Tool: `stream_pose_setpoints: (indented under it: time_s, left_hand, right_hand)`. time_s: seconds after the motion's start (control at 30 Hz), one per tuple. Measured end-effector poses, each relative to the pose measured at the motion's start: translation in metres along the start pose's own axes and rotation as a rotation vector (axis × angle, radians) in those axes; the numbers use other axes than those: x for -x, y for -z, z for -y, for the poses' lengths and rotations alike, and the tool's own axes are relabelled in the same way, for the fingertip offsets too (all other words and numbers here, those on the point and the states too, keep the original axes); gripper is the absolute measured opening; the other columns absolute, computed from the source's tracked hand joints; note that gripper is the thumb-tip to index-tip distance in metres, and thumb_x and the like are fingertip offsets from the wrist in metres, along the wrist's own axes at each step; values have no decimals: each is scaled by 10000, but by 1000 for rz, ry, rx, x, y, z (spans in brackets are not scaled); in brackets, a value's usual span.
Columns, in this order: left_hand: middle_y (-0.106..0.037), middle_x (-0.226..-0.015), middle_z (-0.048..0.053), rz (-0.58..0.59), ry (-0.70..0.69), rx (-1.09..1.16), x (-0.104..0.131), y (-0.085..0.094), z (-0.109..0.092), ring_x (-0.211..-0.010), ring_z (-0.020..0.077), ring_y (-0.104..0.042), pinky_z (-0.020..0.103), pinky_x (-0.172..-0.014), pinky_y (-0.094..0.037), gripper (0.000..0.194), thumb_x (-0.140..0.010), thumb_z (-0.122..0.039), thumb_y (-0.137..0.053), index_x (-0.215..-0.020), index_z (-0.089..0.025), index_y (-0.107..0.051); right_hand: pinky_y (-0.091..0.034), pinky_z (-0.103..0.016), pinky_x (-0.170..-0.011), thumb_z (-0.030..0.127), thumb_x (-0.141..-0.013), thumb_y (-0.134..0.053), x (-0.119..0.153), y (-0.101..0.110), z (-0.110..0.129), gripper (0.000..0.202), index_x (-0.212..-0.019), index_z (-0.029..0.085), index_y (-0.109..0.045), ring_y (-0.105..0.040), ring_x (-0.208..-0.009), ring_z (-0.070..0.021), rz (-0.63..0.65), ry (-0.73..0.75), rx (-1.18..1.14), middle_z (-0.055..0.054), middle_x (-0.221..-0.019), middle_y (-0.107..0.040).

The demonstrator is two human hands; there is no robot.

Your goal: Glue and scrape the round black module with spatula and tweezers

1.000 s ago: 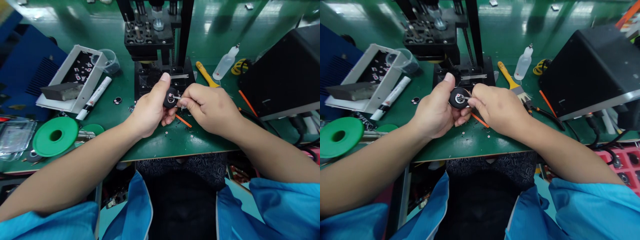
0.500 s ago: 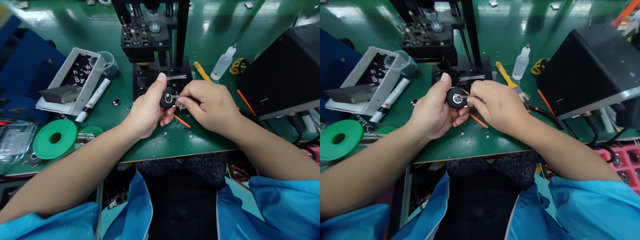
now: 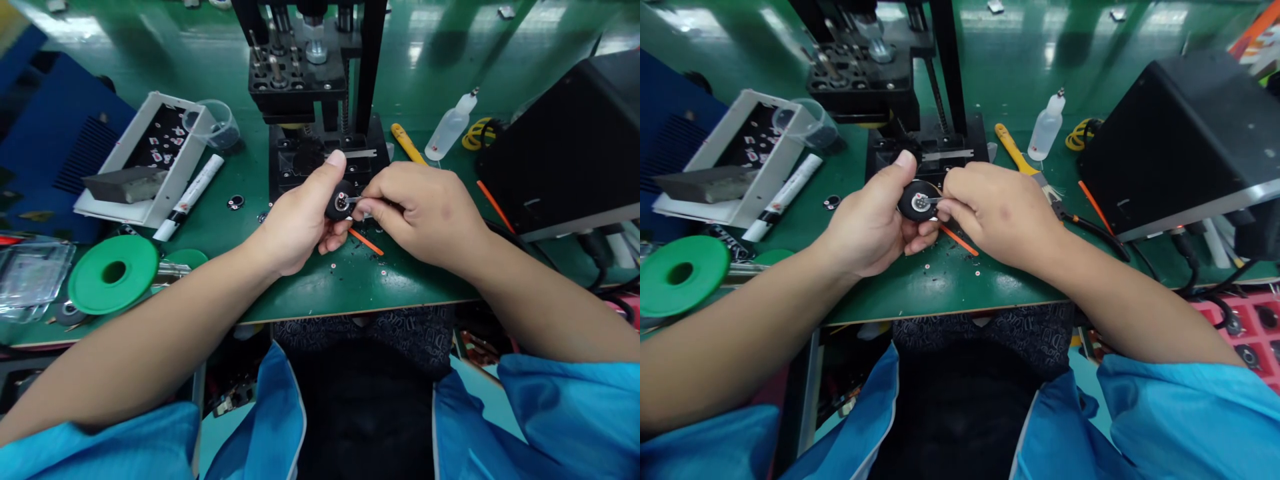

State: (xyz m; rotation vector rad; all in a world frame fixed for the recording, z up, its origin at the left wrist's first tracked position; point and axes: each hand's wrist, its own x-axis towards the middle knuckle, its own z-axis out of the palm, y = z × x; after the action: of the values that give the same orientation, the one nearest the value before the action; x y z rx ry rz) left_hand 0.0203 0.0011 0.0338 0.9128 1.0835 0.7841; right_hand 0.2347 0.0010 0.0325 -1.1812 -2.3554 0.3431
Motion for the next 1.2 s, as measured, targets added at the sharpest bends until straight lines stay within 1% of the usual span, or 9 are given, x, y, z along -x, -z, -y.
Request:
stream_pose_setpoints:
  time_s: [0.1,0.33,0.53,0.7,0.8,0.87,0.93,1.07,1.2]
  left_hand:
    - [-561,-605,0,19,15,-4,1,3,-1,-409,95,-507,192,-413,-305,686,-1246,-728,-589,-826,-193,-675]
    - [-521,-570,-5,5,-21,-32,5,1,-2,-405,89,-457,189,-383,-293,701,-1169,-758,-710,-766,-186,-685]
    - [-513,-575,4,59,44,48,4,3,-4,-401,98,-452,199,-382,-280,743,-1214,-785,-612,-776,-191,-694]
    - [-618,-651,28,53,37,109,4,4,-6,-411,101,-460,212,-381,-283,633,-1241,-686,-592,-865,-197,-731]
    - [-655,-677,34,50,36,131,4,3,-8,-412,103,-469,210,-373,-290,632,-1280,-645,-498,-914,-198,-755]
    - [-663,-691,35,43,44,155,4,2,-10,-418,99,-479,202,-375,-305,624,-1293,-618,-489,-929,-193,-766]
    - [-660,-695,39,33,55,187,5,0,-13,-426,93,-491,193,-377,-319,639,-1300,-590,-492,-894,-177,-763]
    - [-580,-598,40,3,83,201,6,-5,-17,-401,93,-492,195,-386,-342,801,-1311,-607,-396,-742,-149,-726]
    - [-576,-569,39,-18,49,211,6,-7,-18,-391,114,-513,218,-413,-375,796,-1314,-563,-339,-737,-160,-711]
  right_hand:
    - [-507,-412,-863,355,-1192,-704,0,2,0,213,-1052,281,-846,-782,-1022,-277,22,16,2,-48,-1068,-876]
    - [-474,-415,-816,393,-1181,-724,1,6,1,222,-1017,267,-803,-757,-954,-272,16,49,48,-52,-984,-834]
    - [-576,-437,-900,334,-1146,-697,3,6,6,162,-1053,272,-814,-773,-963,-267,-32,22,-10,-43,-1009,-851]
    - [-618,-436,-854,301,-1123,-699,5,5,9,102,-1160,280,-792,-793,-925,-257,-108,-58,-142,-41,-1063,-875]
    - [-616,-430,-844,285,-1128,-696,5,6,10,91,-1152,279,-783,-789,-910,-250,-110,-57,-138,-39,-1054,-872]
    - [-619,-431,-871,276,-1132,-700,4,7,10,92,-1128,272,-792,-789,-924,-248,-93,-40,-115,-47,-1058,-876]
    - [-621,-430,-886,278,-1143,-689,4,7,10,116,-1122,264,-802,-789,-920,-243,-89,-25,-118,-53,-1067,-881]
    - [-612,-419,-867,292,-1148,-682,4,5,9,136,-1119,257,-810,-783,-875,-231,-109,-8,-139,-47,-1055,-883]
    - [-587,-386,-843,278,-1126,-690,5,2,7,121,-1113,240,-804,-794,-884,-217,-133,1,-171,-33,-1048,-884]
